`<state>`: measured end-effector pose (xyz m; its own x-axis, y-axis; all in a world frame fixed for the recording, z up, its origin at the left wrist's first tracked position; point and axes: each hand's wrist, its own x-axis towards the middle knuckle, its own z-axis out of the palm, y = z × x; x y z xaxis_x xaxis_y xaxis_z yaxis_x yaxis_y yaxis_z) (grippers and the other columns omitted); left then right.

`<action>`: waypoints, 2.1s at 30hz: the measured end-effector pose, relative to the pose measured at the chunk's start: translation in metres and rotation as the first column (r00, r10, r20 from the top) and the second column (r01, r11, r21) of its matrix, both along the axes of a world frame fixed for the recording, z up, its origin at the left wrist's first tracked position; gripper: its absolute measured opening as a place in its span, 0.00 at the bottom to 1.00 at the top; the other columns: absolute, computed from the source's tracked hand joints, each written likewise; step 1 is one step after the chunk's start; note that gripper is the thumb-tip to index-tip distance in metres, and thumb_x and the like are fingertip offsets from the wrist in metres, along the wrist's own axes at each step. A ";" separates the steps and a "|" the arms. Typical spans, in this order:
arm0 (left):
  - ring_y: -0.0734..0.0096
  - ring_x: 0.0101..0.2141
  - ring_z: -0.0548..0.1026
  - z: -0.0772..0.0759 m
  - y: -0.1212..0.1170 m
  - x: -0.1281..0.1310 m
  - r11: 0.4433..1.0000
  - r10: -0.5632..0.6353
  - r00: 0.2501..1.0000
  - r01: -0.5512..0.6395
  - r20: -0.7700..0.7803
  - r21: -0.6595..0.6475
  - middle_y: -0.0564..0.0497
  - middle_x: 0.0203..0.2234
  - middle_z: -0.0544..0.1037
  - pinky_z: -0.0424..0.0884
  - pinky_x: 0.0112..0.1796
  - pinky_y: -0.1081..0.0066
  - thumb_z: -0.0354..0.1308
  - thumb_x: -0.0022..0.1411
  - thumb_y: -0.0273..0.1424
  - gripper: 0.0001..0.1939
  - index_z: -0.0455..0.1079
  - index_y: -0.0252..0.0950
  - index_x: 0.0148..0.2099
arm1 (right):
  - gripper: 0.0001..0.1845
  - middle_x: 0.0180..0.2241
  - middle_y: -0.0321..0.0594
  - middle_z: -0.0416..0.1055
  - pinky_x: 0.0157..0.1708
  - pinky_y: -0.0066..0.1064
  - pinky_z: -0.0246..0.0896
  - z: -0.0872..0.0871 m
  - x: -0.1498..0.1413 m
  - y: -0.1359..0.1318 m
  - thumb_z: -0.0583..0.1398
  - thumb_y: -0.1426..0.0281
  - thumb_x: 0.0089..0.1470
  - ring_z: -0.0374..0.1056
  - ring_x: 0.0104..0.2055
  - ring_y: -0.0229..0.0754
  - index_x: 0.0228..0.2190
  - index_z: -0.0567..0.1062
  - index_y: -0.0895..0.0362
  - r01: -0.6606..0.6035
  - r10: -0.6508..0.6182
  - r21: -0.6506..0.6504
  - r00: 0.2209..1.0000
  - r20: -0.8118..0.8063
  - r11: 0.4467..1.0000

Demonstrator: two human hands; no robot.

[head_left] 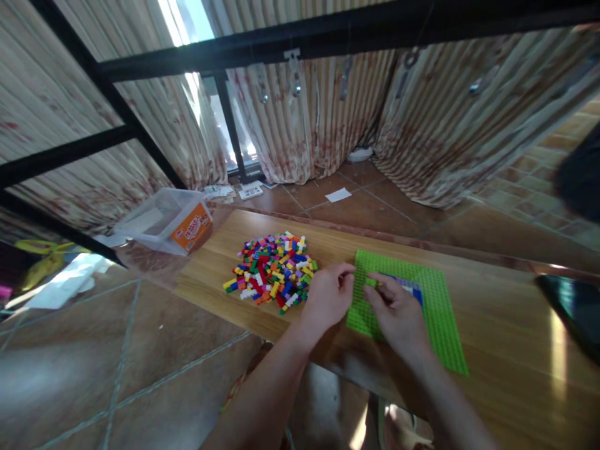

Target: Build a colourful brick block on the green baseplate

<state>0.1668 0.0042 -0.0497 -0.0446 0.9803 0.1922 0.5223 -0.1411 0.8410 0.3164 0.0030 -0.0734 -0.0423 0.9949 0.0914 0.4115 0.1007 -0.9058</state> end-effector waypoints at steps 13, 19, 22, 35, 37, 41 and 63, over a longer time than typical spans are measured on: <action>0.65 0.37 0.78 0.012 0.012 -0.110 0.933 0.318 0.897 -0.354 -0.307 -0.068 0.47 0.37 0.81 0.72 0.42 0.68 0.53 0.61 0.24 0.12 0.76 0.35 0.44 | 0.20 0.29 0.38 0.75 0.30 0.32 0.58 -0.006 -0.061 -0.012 0.52 0.62 0.60 0.72 0.29 0.44 0.51 0.72 0.53 -0.200 0.173 0.013 0.878 0.446 0.980; 0.62 0.48 0.74 0.009 0.006 -0.096 0.988 0.107 0.848 -0.151 -0.519 -0.043 0.46 0.47 0.79 0.67 0.52 0.65 0.52 0.60 0.22 0.18 0.74 0.37 0.51 | 0.20 0.34 0.36 0.78 0.32 0.31 0.59 -0.006 -0.071 -0.008 0.56 0.66 0.59 0.74 0.34 0.44 0.53 0.69 0.50 -0.214 0.200 -0.025 0.857 0.474 0.976; 0.62 0.47 0.75 0.004 0.006 -0.090 0.995 0.046 0.820 -0.088 -0.571 -0.046 0.48 0.45 0.80 0.65 0.53 0.65 0.50 0.60 0.21 0.20 0.74 0.38 0.52 | 0.20 0.34 0.36 0.78 0.33 0.31 0.59 -0.006 -0.071 -0.006 0.55 0.66 0.59 0.73 0.33 0.43 0.53 0.69 0.51 -0.198 0.182 -0.012 0.870 0.458 0.980; 0.62 0.44 0.77 0.007 0.003 -0.096 0.978 0.081 0.848 -0.168 -0.524 -0.121 0.47 0.40 0.82 0.69 0.48 0.66 0.51 0.58 0.21 0.17 0.78 0.39 0.44 | 0.17 0.32 0.42 0.78 0.31 0.33 0.61 -0.010 -0.055 -0.001 0.53 0.64 0.60 0.74 0.32 0.45 0.47 0.74 0.56 -0.161 0.120 0.027 0.825 0.552 0.987; 0.63 0.45 0.77 0.009 0.003 -0.099 0.977 0.092 0.866 -0.173 -0.491 -0.122 0.46 0.42 0.81 0.69 0.49 0.65 0.51 0.58 0.21 0.17 0.78 0.38 0.43 | 0.17 0.32 0.43 0.79 0.32 0.33 0.62 -0.012 -0.050 0.001 0.53 0.64 0.60 0.74 0.32 0.46 0.46 0.75 0.56 -0.153 0.113 0.028 0.831 0.545 0.988; 0.62 0.46 0.76 0.014 0.008 -0.117 0.946 0.243 0.844 -0.314 -0.477 -0.075 0.44 0.43 0.80 0.68 0.50 0.64 0.51 0.58 0.20 0.18 0.77 0.36 0.45 | 0.17 0.32 0.42 0.79 0.32 0.34 0.63 -0.015 -0.042 0.003 0.52 0.63 0.60 0.74 0.30 0.46 0.44 0.75 0.56 -0.144 0.098 0.046 0.842 0.531 0.989; 0.71 0.30 0.74 0.012 0.008 -0.138 0.978 0.144 0.990 -0.143 -0.008 -0.153 0.52 0.29 0.79 0.69 0.33 0.73 0.58 0.57 0.29 0.06 0.73 0.34 0.36 | 0.19 0.35 0.44 0.79 0.35 0.35 0.66 -0.002 -0.047 -0.002 0.55 0.58 0.58 0.73 0.33 0.45 0.41 0.78 0.56 -0.086 0.072 0.067 0.980 0.184 0.994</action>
